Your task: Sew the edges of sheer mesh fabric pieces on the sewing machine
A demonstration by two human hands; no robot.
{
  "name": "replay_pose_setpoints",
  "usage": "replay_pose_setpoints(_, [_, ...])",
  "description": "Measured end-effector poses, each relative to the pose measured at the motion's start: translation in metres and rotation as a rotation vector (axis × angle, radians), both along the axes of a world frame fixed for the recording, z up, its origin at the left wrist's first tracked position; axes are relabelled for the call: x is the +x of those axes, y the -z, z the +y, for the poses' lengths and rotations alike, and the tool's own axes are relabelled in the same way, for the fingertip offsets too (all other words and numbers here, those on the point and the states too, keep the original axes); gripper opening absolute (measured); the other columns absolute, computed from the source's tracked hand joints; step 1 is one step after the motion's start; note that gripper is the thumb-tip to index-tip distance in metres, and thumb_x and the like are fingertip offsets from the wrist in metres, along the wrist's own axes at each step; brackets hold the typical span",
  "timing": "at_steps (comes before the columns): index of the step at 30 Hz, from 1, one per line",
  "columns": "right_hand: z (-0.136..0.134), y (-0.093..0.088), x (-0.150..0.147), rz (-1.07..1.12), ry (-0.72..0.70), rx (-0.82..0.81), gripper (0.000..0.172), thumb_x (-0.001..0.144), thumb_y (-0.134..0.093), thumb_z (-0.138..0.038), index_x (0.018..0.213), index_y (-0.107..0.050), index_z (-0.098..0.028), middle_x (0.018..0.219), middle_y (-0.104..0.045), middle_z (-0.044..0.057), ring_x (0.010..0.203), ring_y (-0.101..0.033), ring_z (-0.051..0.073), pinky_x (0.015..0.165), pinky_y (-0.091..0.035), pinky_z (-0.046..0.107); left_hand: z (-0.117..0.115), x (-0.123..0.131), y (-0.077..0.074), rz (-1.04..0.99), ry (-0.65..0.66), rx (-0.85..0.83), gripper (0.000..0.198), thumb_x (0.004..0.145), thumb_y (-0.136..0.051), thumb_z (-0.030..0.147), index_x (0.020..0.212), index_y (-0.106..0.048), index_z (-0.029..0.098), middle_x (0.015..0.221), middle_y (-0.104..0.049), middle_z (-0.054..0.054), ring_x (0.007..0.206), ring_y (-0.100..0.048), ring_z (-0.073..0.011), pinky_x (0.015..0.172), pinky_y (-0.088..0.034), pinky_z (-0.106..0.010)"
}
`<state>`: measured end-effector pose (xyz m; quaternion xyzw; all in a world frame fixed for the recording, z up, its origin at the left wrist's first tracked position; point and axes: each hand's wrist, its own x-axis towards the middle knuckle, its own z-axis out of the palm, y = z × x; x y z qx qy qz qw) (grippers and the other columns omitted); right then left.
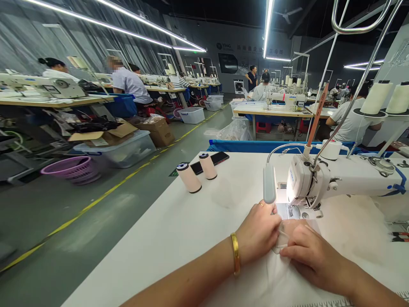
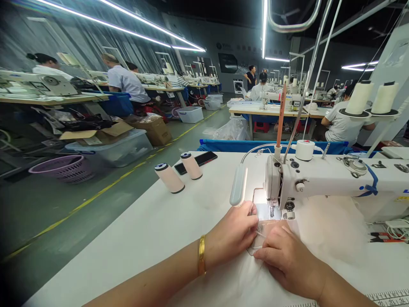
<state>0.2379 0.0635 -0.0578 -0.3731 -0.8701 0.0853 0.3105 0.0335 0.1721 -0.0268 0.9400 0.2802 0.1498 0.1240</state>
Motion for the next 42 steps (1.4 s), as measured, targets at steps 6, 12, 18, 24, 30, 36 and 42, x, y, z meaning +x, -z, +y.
replay_pose_setpoints(6, [0.0, -0.006, 0.006, 0.053, 0.151, -0.127, 0.025, 0.094, -0.048, -0.005, 0.1, -0.062, -0.025, 0.088, -0.058, 0.002, 0.084, -0.053, 0.021, 0.072, -0.047, 0.033, 0.008, 0.003, 0.006, -0.313, -0.085, -0.541, 0.017, 0.07, -0.049, 0.013, 0.075, -0.036, 0.023, 0.081, -0.067, 0.002, 0.067, -0.055, -0.0149, 0.06, -0.041, -0.027])
replay_pose_setpoints(12, [0.003, -0.011, 0.006, 0.166, 0.18, -0.215, 0.017, 0.093, -0.048, -0.01, 0.091, -0.057, -0.025, 0.087, -0.062, 0.0, 0.083, -0.055, 0.02, 0.077, -0.048, 0.033, 0.002, 0.007, -0.002, -0.34, -0.141, -0.843, 0.02, 0.075, -0.055, 0.03, 0.093, -0.053, 0.022, 0.062, -0.043, 0.009, 0.059, -0.042, -0.0143, 0.055, -0.034, -0.025])
replay_pose_setpoints(18, [0.011, -0.004, 0.006, -0.022, 0.262, -0.067, 0.018, 0.086, -0.05, -0.008, 0.09, -0.059, -0.023, 0.087, -0.065, 0.0, 0.081, -0.058, 0.018, 0.081, -0.049, 0.032, 0.005, 0.008, -0.009, -0.14, -0.069, -0.768, 0.026, 0.078, -0.063, 0.045, 0.073, -0.058, 0.02, 0.066, -0.05, 0.004, 0.065, -0.045, -0.0153, 0.058, -0.035, -0.025])
replay_pose_setpoints(24, [0.016, -0.01, 0.016, -0.31, 0.679, -0.028, 0.015, 0.093, -0.062, -0.014, 0.105, -0.069, -0.019, 0.123, -0.066, 0.015, 0.113, -0.056, 0.032, 0.093, -0.047, 0.042, 0.013, 0.006, -0.006, -0.088, -0.067, -0.772, 0.038, 0.084, -0.06, 0.057, 0.075, -0.06, 0.02, 0.067, -0.053, 0.003, 0.063, -0.044, -0.0154, 0.057, -0.035, -0.025])
replay_pose_setpoints(30, [0.049, -0.019, 0.02, -0.387, 0.757, -0.077, 0.024, 0.097, -0.067, -0.028, 0.119, -0.074, -0.02, 0.142, -0.063, 0.016, 0.142, -0.039, 0.04, 0.112, -0.036, 0.053, 0.008, 0.009, -0.009, -0.064, -0.107, -0.742, 0.05, 0.081, -0.061, 0.071, 0.073, -0.06, 0.021, 0.061, -0.047, 0.004, 0.06, -0.042, -0.0153, 0.054, -0.035, -0.023])
replay_pose_setpoints(36, [0.032, -0.024, 0.011, -0.468, 0.686, -0.115, 0.013, 0.097, -0.066, -0.022, 0.102, -0.078, -0.023, 0.111, -0.076, 0.01, 0.132, -0.049, 0.035, 0.113, -0.033, 0.054, 0.006, 0.009, -0.014, -0.056, -0.091, -0.701, 0.052, 0.083, -0.057, 0.072, 0.072, -0.058, 0.021, 0.065, -0.05, 0.003, 0.063, -0.044, -0.0163, 0.058, -0.038, -0.024])
replay_pose_setpoints(42, [0.014, -0.025, 0.014, -0.467, 0.708, -0.158, 0.019, 0.102, -0.063, -0.028, 0.114, -0.075, -0.019, 0.136, -0.067, 0.017, 0.138, -0.046, 0.036, 0.113, -0.034, 0.055, 0.009, 0.009, -0.01, -0.053, -0.032, -0.708, 0.044, 0.086, -0.054, 0.063, 0.076, -0.059, 0.021, 0.073, -0.057, 0.001, 0.071, -0.049, -0.0185, 0.065, -0.039, -0.026])
